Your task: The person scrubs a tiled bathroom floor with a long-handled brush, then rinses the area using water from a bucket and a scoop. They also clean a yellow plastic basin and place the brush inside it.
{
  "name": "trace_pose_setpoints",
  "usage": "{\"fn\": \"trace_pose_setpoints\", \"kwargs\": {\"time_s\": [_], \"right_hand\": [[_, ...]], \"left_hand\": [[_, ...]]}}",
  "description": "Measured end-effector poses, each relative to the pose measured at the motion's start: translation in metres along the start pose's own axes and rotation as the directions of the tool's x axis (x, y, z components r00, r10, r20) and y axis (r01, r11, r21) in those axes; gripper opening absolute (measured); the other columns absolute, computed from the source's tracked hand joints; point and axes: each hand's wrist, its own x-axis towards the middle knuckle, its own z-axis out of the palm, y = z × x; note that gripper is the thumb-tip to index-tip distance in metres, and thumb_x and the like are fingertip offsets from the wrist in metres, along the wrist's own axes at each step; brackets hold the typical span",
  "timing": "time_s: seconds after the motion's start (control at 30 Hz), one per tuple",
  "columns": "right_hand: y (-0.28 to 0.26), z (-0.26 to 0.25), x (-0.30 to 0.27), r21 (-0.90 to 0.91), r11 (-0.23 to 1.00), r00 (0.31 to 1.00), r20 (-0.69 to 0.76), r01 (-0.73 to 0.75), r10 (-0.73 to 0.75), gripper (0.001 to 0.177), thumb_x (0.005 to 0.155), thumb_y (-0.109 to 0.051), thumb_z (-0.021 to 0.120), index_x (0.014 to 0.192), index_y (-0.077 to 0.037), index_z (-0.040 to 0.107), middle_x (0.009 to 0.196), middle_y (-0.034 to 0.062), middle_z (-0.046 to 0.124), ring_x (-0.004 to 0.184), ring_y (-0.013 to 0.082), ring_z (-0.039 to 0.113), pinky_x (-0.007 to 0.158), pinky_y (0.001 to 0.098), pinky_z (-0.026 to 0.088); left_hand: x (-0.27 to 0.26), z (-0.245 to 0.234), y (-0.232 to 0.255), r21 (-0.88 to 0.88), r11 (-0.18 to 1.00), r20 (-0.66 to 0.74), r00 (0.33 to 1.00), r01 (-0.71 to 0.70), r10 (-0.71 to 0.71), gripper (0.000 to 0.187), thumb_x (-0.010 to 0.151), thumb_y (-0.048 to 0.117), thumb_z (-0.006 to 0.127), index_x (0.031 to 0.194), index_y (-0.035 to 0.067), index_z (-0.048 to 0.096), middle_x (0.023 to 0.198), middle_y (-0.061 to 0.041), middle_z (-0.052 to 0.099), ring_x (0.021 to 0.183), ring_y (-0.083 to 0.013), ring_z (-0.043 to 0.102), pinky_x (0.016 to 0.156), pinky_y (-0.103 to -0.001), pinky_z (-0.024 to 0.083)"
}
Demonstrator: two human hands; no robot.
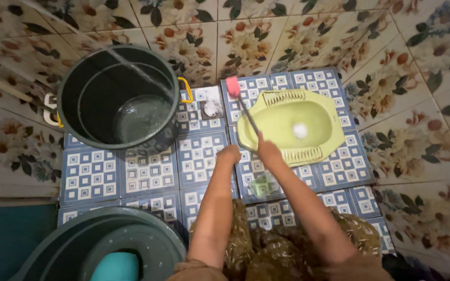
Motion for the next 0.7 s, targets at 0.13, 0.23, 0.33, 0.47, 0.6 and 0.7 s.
{"fn": "trace_pose_setpoints", "kwargs": {"time_s": [0.13, 0.23, 0.33, 0.47, 0.6, 0.7], "right_hand": [[0.005, 0.035, -0.064, 0.022, 0.999, 0.996, -0.071, 0.045, -0.044, 0.068, 0.094, -0.006, 0.044, 0.160, -0.004, 0.025, 0.098, 0.0321, 0.070, 0.087, 0.0484, 0.070, 0.078, 0.0575, 0.055], [0.008, 0.033, -0.052, 0.062, 0.996, 0.997, -0.047, -0.064, 0.067, 0.070, 0.094, -0.006, 0.043, 0.161, -0.008, 0.025, 0.098, 0.0309, 0.071, 0.088, 0.0472, 0.070, 0.079, 0.0574, 0.056], [0.002, 0.024, -0.007, 0.099, 0.990, 0.992, -0.067, -0.097, 0.104, 0.072, 0.093, -0.008, 0.045, 0.162, -0.007, 0.023, 0.096, 0.0305, 0.072, 0.088, 0.0461, 0.071, 0.079, 0.0552, 0.057], [0.008, 0.021, 0.003, 0.093, 0.991, 0.987, -0.139, 0.095, -0.081, 0.074, 0.096, -0.012, 0.048, 0.162, -0.001, 0.014, 0.094, 0.0323, 0.071, 0.083, 0.0473, 0.070, 0.073, 0.0582, 0.056], [0.044, 0.008, -0.016, -0.082, 0.996, 0.997, -0.073, 0.021, -0.027, 0.074, 0.097, -0.009, 0.044, 0.166, -0.015, 0.015, 0.092, 0.0277, 0.071, 0.082, 0.0431, 0.071, 0.073, 0.0548, 0.058], [0.079, -0.015, -0.009, -0.020, 0.985, 0.975, -0.152, -0.169, 0.164, 0.074, 0.094, -0.005, 0.045, 0.164, -0.011, 0.022, 0.090, 0.0263, 0.072, 0.082, 0.0427, 0.072, 0.073, 0.0546, 0.058]], "left_hand": [[-0.016, -0.006, 0.003, -0.060, 0.997, -0.078, 0.996, -0.049, 0.045, 0.039, 0.095, 0.032, 0.060, 0.129, 0.012, 0.067, 0.135, -0.014, 0.066, 0.127, -0.0363, 0.061, 0.104, -0.056, 0.047], [-0.019, -0.007, 0.012, -0.076, 0.987, -0.214, 0.969, -0.140, 0.121, 0.036, 0.095, 0.032, 0.059, 0.124, 0.011, 0.069, 0.132, -0.015, 0.067, 0.124, -0.0371, 0.062, 0.101, -0.055, 0.049], [-0.014, -0.008, 0.015, -0.032, 0.989, -0.223, 0.965, -0.145, 0.135, 0.035, 0.097, 0.028, 0.056, 0.124, 0.011, 0.071, 0.133, -0.015, 0.067, 0.123, -0.0380, 0.064, 0.100, -0.055, 0.050], [-0.005, -0.003, 0.004, -0.087, 0.995, -0.093, 0.995, -0.044, 0.036, 0.039, 0.095, 0.035, 0.059, 0.126, 0.015, 0.070, 0.131, -0.013, 0.069, 0.125, -0.0350, 0.063, 0.104, -0.053, 0.048], [0.008, 0.004, -0.013, 0.024, 1.000, -0.020, 1.000, -0.009, 0.009, 0.043, 0.094, 0.034, 0.062, 0.128, 0.007, 0.068, 0.134, -0.019, 0.065, 0.125, -0.0374, 0.063, 0.104, -0.052, 0.050], [0.019, 0.010, -0.017, 0.050, 0.998, 0.015, 0.999, -0.033, 0.032, 0.049, 0.095, 0.040, 0.064, 0.125, 0.003, 0.070, 0.133, -0.022, 0.065, 0.124, -0.0386, 0.064, 0.104, -0.049, 0.052]]}}
